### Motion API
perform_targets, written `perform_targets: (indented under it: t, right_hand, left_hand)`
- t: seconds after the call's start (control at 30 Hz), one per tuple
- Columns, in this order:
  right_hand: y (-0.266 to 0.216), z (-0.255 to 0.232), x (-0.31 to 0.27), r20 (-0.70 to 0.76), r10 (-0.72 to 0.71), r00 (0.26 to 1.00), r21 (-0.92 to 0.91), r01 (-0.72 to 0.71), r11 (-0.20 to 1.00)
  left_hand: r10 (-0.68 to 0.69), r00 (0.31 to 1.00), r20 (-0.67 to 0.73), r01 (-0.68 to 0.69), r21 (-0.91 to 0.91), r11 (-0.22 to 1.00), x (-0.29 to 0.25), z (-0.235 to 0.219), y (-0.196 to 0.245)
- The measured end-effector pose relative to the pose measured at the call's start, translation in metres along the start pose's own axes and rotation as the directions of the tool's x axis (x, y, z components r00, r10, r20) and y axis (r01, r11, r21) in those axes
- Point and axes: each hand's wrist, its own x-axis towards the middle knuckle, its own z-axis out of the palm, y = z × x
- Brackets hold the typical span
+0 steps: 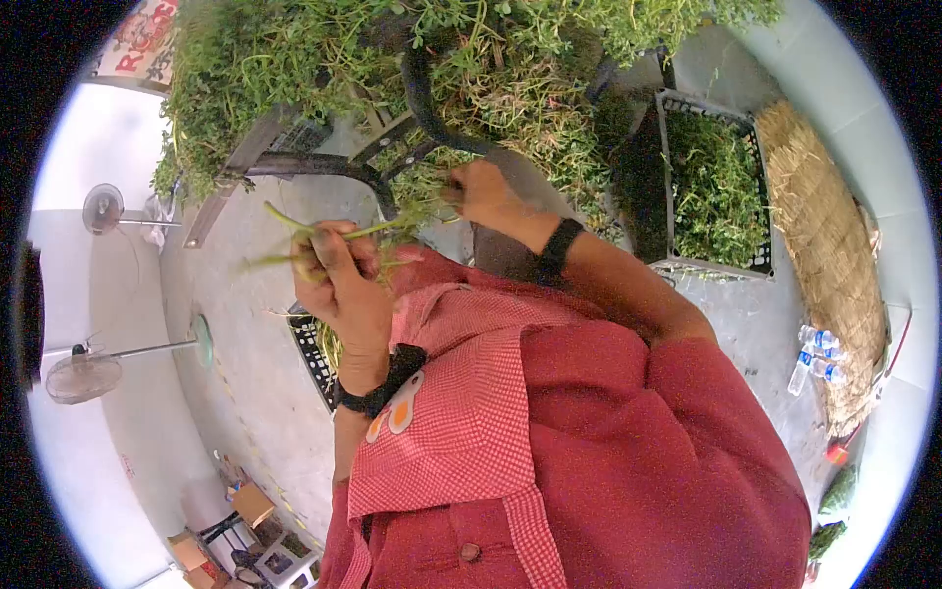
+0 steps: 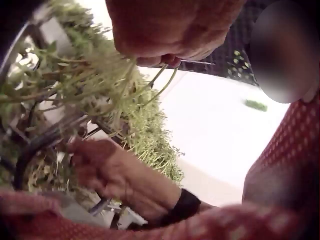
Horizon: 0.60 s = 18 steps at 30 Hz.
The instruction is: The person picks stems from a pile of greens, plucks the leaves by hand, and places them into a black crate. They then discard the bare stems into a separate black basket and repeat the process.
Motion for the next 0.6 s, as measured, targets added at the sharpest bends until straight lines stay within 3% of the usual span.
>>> perform_targets:
  t: [0.03,0.07,0.1,0.13,0.17,0.2,0.27,0.3,0.33,0.37,0.4,0.43,0.5,0.6]
  right_hand:
    - [0.011,-0.002,-0.001,0.133,0.149,0.980,0.121,-0.165,0.979]
    - [-0.043,-0.029,-0.008,0.307,0.620,0.722,0.474,-0.681,0.559]
    - [-0.036,-0.033,-0.010,0.306,0.621,0.721,0.479,-0.681,0.554]
    - [-0.021,-0.043,-0.011,0.138,0.117,0.983,0.287,-0.153,0.946]
    - [-0.012,-0.048,-0.012,0.126,-0.459,0.879,0.001,0.463,0.886]
    - [-0.009,-0.044,-0.012,0.122,-0.453,0.883,0.002,0.457,0.890]
    - [-0.009,-0.035,-0.001,-0.095,-0.636,0.766,0.110,0.643,0.758]
    - [-0.022,-0.038,0.000,-0.094,-0.640,0.763,0.113,0.646,0.755]
    - [-0.035,-0.041,-0.005,0.141,-0.153,0.978,0.671,0.019,0.741]
    - [-0.050,-0.044,-0.009,0.592,0.164,0.789,0.764,-0.614,0.197]
    - [-0.060,-0.043,-0.012,0.572,0.255,0.780,0.750,-0.623,0.224]
    - [-0.060,-0.042,-0.012,0.572,0.256,0.779,0.751,-0.623,0.219]
    - [-0.060,-0.042,-0.014,0.612,0.034,0.790,0.690,-0.555,0.464]
    - [-0.064,-0.042,-0.019,0.623,0.018,0.782,0.674,-0.548,0.495]
  left_hand:
    - [-0.033,0.999,-0.028,0.031,-0.076,0.997,0.003,0.002,0.005]
    - [-0.243,0.968,-0.065,0.226,-0.202,0.953,0.009,0.002,0.007]
    - [-0.244,0.968,-0.061,0.228,-0.196,0.954,0.014,-0.001,0.002]
    - [-0.356,0.935,-0.001,0.323,-0.413,0.851,0.020,-0.007,-0.008]
    - [-0.452,0.888,0.082,0.406,-0.599,0.690,0.024,-0.014,-0.018]
    - [-0.436,0.883,0.176,0.442,-0.623,0.645,0.028,-0.020,-0.026]
    - [-0.434,0.880,0.195,0.447,-0.652,0.613,0.030,-0.023,-0.032]
    - [-0.434,0.876,0.212,0.452,-0.677,0.581,0.031,-0.023,-0.032]
    - [-0.434,0.877,0.208,0.449,-0.677,0.583,0.031,-0.023,-0.031]
    - [-0.435,0.881,0.187,0.439,-0.667,0.602,0.031,-0.023,-0.030]
    - [-0.438,0.883,0.168,0.432,-0.654,0.621,0.031,-0.022,-0.029]
    - [-0.441,0.882,0.168,0.435,-0.651,0.622,0.030,-0.022,-0.029]
    - [-0.442,0.886,0.144,0.427,-0.626,0.652,0.030,-0.021,-0.030]
    - [-0.459,0.880,0.124,0.436,-0.594,0.676,0.031,-0.020,-0.031]
